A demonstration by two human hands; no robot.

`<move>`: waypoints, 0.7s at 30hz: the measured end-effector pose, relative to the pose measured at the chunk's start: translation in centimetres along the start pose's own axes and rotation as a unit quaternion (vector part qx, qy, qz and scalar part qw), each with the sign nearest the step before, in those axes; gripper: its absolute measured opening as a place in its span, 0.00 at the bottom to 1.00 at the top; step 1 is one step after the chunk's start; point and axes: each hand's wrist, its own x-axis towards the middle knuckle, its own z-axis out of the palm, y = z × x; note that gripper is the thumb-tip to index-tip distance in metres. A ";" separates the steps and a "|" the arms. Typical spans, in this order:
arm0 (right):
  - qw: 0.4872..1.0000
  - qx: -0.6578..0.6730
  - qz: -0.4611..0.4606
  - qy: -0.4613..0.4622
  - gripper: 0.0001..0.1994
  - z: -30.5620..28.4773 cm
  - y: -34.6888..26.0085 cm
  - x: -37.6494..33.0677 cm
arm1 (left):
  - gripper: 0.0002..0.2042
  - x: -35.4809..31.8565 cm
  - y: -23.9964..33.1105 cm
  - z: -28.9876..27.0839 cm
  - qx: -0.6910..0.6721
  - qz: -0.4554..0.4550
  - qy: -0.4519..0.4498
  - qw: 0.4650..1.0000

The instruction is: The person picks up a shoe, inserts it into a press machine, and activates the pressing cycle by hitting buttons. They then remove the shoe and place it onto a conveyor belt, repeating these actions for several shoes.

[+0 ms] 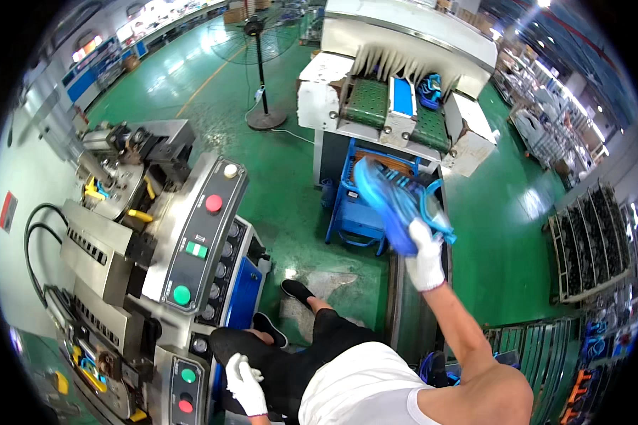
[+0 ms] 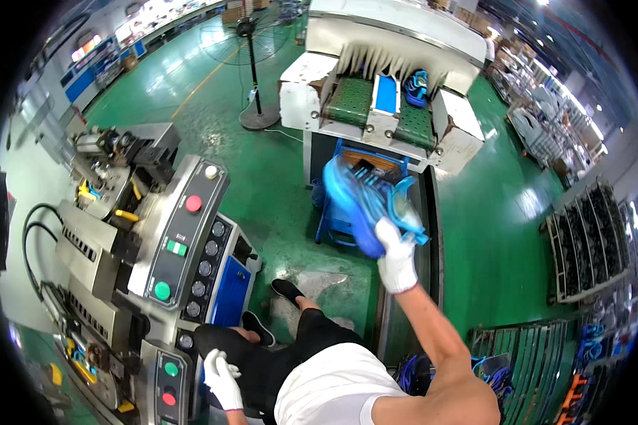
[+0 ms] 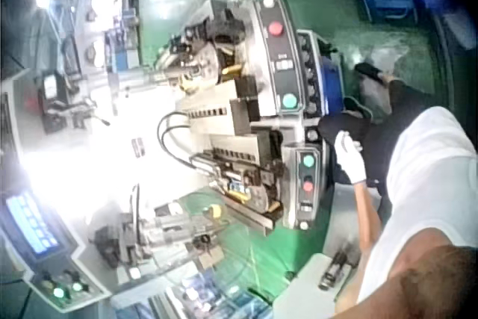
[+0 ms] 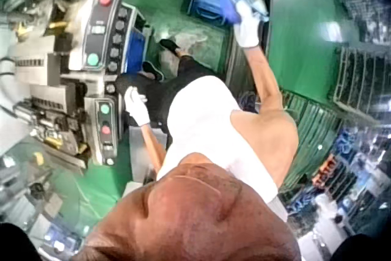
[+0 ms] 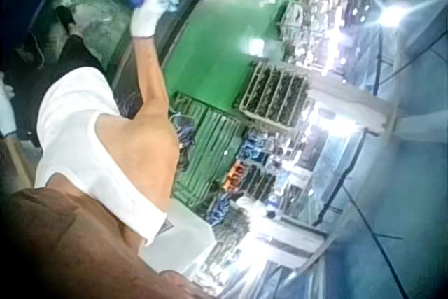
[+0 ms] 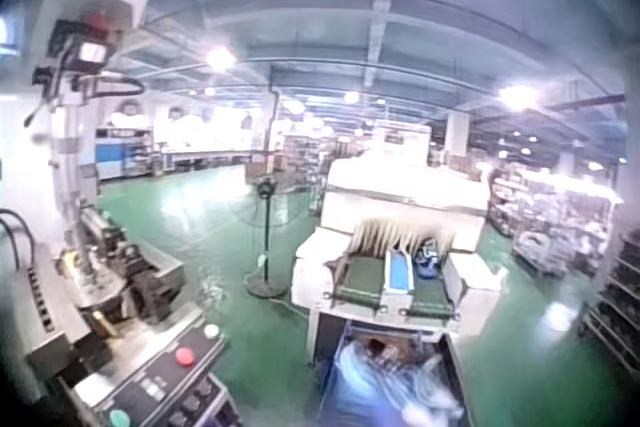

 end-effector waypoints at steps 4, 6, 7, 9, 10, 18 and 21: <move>0.900 -0.268 -0.327 0.110 0.31 -0.5 -3.6 14.4 | 0.12 0.7 -5.5 -1.2 0.124 -0.024 -0.024 0.992; 0.862 -0.342 -0.348 0.139 0.32 0.7 -4.9 20.1 | 0.12 1.3 -5.6 -0.9 0.109 -0.008 0.002 0.994; 0.836 -0.410 -0.319 0.176 0.34 -0.5 -5.1 23.9 | 0.11 1.5 -5.3 -0.6 0.112 -0.014 -0.004 0.994; 0.779 -0.534 -0.262 0.199 0.36 -3.0 -5.3 30.7 | 0.11 2.0 -5.0 -0.1 0.131 -0.030 -0.005 0.991; 0.748 -0.592 -0.236 0.186 0.36 -4.4 -5.4 33.5 | 0.11 1.9 -5.2 0.1 0.140 -0.034 -0.001 0.990; 0.664 -0.713 -0.208 0.082 0.47 -7.7 -6.0 50.5 | 0.11 2.5 -5.8 1.6 0.358 0.105 0.093 0.923; 0.571 -0.801 -0.172 -0.052 0.41 -10.5 -13.7 55.9 | 0.12 4.2 -3.0 3.3 0.307 0.063 0.048 0.948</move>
